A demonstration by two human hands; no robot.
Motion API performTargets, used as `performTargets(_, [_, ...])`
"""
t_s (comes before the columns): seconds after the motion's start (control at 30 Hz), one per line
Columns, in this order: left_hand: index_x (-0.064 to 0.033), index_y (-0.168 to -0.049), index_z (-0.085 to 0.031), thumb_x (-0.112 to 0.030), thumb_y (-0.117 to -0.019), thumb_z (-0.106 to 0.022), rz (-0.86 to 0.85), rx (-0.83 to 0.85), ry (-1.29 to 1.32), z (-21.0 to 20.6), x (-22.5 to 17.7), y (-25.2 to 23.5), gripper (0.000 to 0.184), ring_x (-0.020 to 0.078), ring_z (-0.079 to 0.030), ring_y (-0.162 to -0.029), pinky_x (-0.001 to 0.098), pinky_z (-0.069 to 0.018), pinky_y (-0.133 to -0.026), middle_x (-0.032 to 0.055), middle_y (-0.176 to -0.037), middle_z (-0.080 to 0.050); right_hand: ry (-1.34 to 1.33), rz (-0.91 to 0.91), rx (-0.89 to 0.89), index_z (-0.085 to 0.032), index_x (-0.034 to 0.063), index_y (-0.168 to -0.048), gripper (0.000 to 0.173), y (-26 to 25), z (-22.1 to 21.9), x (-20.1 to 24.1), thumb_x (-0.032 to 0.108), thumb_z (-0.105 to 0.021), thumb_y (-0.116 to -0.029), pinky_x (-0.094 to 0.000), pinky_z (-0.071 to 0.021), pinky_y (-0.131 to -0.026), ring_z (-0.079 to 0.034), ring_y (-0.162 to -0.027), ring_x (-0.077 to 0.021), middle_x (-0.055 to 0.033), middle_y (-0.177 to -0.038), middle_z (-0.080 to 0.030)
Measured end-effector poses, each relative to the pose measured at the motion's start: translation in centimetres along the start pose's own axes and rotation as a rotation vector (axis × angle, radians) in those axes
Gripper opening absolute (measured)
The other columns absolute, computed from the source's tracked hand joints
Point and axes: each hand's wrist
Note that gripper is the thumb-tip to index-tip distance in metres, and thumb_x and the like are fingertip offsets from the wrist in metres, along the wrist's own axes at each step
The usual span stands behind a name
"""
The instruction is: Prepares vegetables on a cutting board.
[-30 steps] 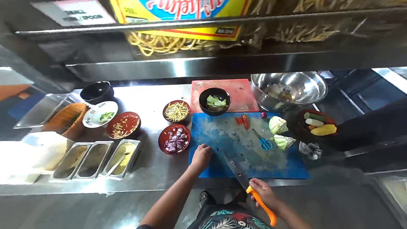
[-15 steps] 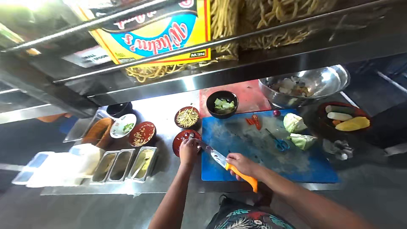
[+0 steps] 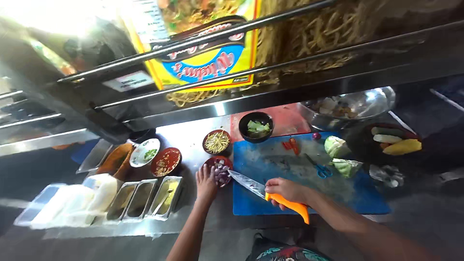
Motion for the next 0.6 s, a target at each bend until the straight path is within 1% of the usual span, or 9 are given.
performTargets(0.1, [-0.0091,-0.133,-0.069,-0.007,-0.0948,-0.063,-0.012,-0.038,-0.061,2.7,-1.2,-2.1,0.038,0.0448,-0.024,-0.154,0.0628,-0.0120,-0.126,0.0195,-0.159,-0.045,-0.018,0.033,-0.069,-0.056,0.0059,-0.128,0.030,2.1,3.1,-6.0,0.028,-0.052,-0.1081,-0.0303,-0.0575,-0.061,-0.067,-0.069,-0.0150,-0.0074,-0.094,-0.068])
performTargets(0.17, [-0.0066,-0.118,-0.076,-0.014,-0.0992,-0.061,0.035,-0.023,-0.104,3.8,-2.4,-3.5,0.025,0.0414,-0.034,-0.151,0.0598,-0.0183,-0.126,0.0158,-0.147,-0.059,0.042,-0.077,-0.133,-0.056,0.0035,-0.129,0.034,2.9,4.8,-10.3,0.029,-0.055,-0.1072,-0.0351,-0.0571,-0.065,-0.065,-0.071,-0.0176,-0.0105,-0.096,-0.067])
performTargets(0.2, [-0.0057,-0.114,-0.076,-0.022,-0.1007,-0.061,0.077,-0.002,-0.131,4.3,-3.3,-4.1,0.026,0.0394,-0.042,-0.146,0.0584,-0.0249,-0.124,0.0156,-0.138,-0.065,0.081,-0.123,-0.156,-0.057,0.0024,-0.129,0.036,3.4,5.5,-12.0,0.030,-0.057,-0.1058,-0.0377,-0.0562,-0.067,-0.064,-0.072,-0.0195,-0.0122,-0.095,-0.066])
performTargets(0.23, [-0.0052,-0.114,-0.076,-0.031,-0.1012,-0.061,0.121,0.024,-0.153,4.8,-4.4,-4.8,0.033,0.0385,-0.050,-0.140,0.0578,-0.0318,-0.120,0.0172,-0.130,-0.069,0.100,-0.143,-0.162,-0.058,0.0014,-0.128,0.036,4.1,6.2,-13.0,0.030,-0.059,-0.1049,-0.0394,-0.0560,-0.069,-0.064,-0.073,-0.0210,-0.0135,-0.095,-0.066])
performTargets(0.3, [-0.0063,-0.120,-0.073,-0.036,-0.1013,-0.059,0.155,0.081,-0.186,5.4,-7.3,-5.6,0.038,0.0398,-0.055,-0.133,0.0601,-0.0380,-0.114,0.0200,-0.129,-0.068,0.090,-0.117,-0.148,-0.060,0.0012,-0.123,0.035,5.6,7.4,-14.4,0.030,-0.061,-0.1041,-0.0377,-0.0572,-0.067,-0.065,-0.070,-0.0198,-0.0120,-0.091,-0.066])
performTargets(0.37, [-0.0046,-0.138,-0.062,-0.024,-0.0992,-0.060,0.055,0.139,-0.172,5.4,-11.3,-6.1,0.044,0.0472,-0.051,-0.135,0.0660,-0.0385,-0.111,0.0257,-0.142,-0.058,0.060,-0.097,-0.142,-0.061,0.0019,-0.122,0.034,6.7,8.6,-15.2,0.030,-0.061,-0.1043,-0.0367,-0.0570,-0.065,-0.065,-0.069,-0.0193,-0.0115,-0.091,-0.067])
performTargets(0.43, [-0.0074,-0.153,-0.048,-0.022,-0.0998,-0.061,-0.114,0.239,-0.114,5.3,-17.5,-6.5,0.057,0.0451,-0.050,-0.137,0.0638,-0.0411,-0.111,0.0241,-0.152,-0.050,0.082,-0.115,-0.152,-0.060,0.0014,-0.125,0.036,7.2,9.8,-15.9,0.031,-0.061,-0.1042,-0.0410,-0.0566,-0.069,-0.065,-0.073,-0.0225,-0.0143,-0.095,-0.067])
performTargets(0.5, [-0.0111,-0.150,-0.053,-0.026,-0.1054,-0.054,-0.305,0.377,0.004,5.3,-25.1,-7.3,0.047,0.0337,-0.056,-0.136,0.0544,-0.0441,-0.114,0.0161,-0.147,-0.058,0.136,-0.122,-0.144,-0.060,-0.0001,-0.128,0.040,7.3,11.1,-16.5,0.032,-0.060,-0.1046,-0.0470,-0.0567,-0.074,-0.067,-0.077,-0.0275,-0.0187,-0.100,-0.068])
performTargets(0.6, [-0.0056,-0.129,-0.069,-0.021,-0.1077,-0.049,-0.510,0.405,0.174,3.7,-35.5,-10.5,0.033,0.0289,-0.067,-0.118,0.0501,-0.0505,-0.107,0.0155,-0.124,-0.071,0.195,-0.101,-0.110,-0.060,0.0003,-0.127,0.040,8.4,13.0,-16.2,0.034,-0.056,-0.1061,-0.0491,-0.0573,-0.075,-0.068,-0.078,-0.0293,-0.0196,-0.099,-0.069])
Point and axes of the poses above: each hand's wrist, its own y-axis away from the middle knuckle, its own z-axis out of the back of the hand, x = y × z
